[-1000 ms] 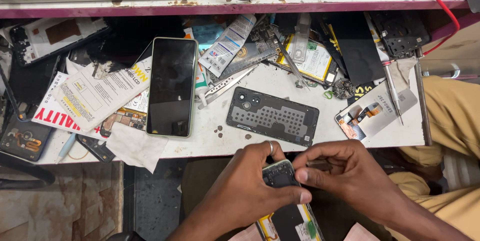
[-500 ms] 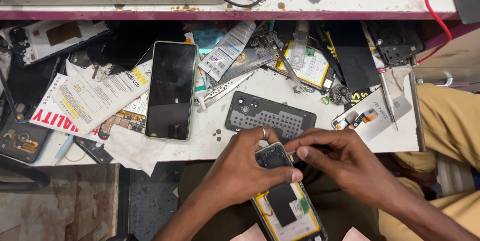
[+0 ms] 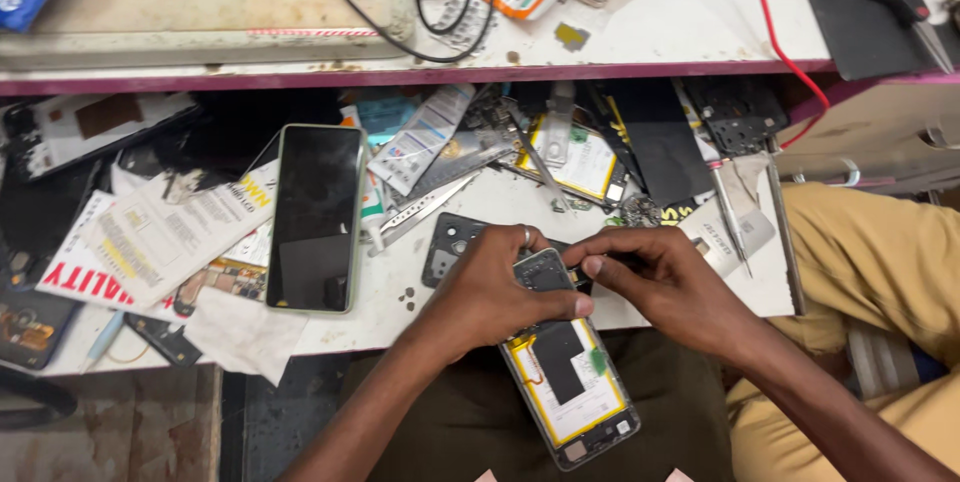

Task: The person uses a screwdriver to remove screws from the back of a disassembled smartphone. They then use their fingers to peel off a protective film from the phone's back cover and place it on the workbench.

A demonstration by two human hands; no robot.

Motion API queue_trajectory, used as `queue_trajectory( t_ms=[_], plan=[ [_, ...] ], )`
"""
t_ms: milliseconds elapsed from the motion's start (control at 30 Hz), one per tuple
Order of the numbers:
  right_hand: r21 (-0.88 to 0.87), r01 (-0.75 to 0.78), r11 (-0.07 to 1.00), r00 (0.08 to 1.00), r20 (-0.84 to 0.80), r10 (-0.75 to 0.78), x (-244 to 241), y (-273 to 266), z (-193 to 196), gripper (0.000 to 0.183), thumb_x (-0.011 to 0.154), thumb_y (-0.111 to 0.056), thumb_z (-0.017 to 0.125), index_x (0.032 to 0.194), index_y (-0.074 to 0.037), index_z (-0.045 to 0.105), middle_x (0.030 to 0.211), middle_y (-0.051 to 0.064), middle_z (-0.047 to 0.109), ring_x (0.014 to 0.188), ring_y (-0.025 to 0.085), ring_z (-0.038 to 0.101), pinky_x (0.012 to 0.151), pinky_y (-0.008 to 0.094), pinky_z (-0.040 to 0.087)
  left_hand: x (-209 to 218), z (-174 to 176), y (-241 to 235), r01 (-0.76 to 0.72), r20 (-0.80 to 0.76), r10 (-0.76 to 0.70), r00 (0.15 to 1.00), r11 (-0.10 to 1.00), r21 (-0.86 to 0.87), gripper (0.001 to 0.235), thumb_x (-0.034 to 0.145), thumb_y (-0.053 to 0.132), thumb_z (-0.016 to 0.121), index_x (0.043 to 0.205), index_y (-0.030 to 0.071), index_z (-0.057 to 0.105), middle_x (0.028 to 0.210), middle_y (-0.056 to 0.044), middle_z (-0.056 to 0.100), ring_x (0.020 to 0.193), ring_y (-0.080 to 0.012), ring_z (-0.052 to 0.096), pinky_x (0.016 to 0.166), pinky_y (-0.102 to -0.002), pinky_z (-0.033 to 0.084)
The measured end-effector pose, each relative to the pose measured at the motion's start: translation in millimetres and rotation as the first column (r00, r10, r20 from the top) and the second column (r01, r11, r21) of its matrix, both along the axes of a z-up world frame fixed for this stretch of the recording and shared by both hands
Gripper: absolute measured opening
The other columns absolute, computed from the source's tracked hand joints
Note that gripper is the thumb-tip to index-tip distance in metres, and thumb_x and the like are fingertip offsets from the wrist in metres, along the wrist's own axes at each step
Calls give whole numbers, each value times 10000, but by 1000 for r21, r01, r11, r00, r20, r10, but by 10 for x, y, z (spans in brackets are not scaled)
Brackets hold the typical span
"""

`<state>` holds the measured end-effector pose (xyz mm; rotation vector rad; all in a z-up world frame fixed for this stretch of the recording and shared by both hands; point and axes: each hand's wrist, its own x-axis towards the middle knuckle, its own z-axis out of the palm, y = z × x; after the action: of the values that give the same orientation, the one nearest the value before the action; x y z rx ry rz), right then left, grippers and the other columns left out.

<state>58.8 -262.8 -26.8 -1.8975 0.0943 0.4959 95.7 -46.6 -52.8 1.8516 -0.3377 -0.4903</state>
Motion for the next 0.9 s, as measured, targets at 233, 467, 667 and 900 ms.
queue_trajectory(
  t_ms=[233,467,667,900],
  plan=[
    [34,8,999,1000,23,-9,58,-34,-46,247,973,-125,616,1126,-30,785,959,45,811,908,71,685,813,282,569,64,126,63,118,-310,-116,944,993,-13,540,608,346,920,976,1,726,806,-87,746,707,-135,716,626,-305,573],
    [-95,58,994,992,114,-47,55,60,-108,217,920,-106,690,1098,-29,786,933,50,807,857,66,689,752,273,579,73,152,86,130,-281,-117,953,991,30,531,607,322,934,987,25,713,798,-78,743,709,-132,712,621,-295,561],
    [-307,87,948,986,161,-39,47,117,-65,201,868,-141,753,1039,-46,795,824,61,808,693,93,655,616,305,521,69,180,135,146,-344,-129,930,989,23,508,596,305,931,951,18,710,780,-86,756,690,-144,727,620,-293,572],
    [-373,104,922,965,261,-3,41,116,-30,186,865,-163,751,1016,-69,805,860,80,786,676,130,682,602,321,502,46,258,176,181,-383,-180,906,983,-34,440,624,299,925,884,49,674,725,-42,741,669,-125,705,601,-281,553]
  ],
)
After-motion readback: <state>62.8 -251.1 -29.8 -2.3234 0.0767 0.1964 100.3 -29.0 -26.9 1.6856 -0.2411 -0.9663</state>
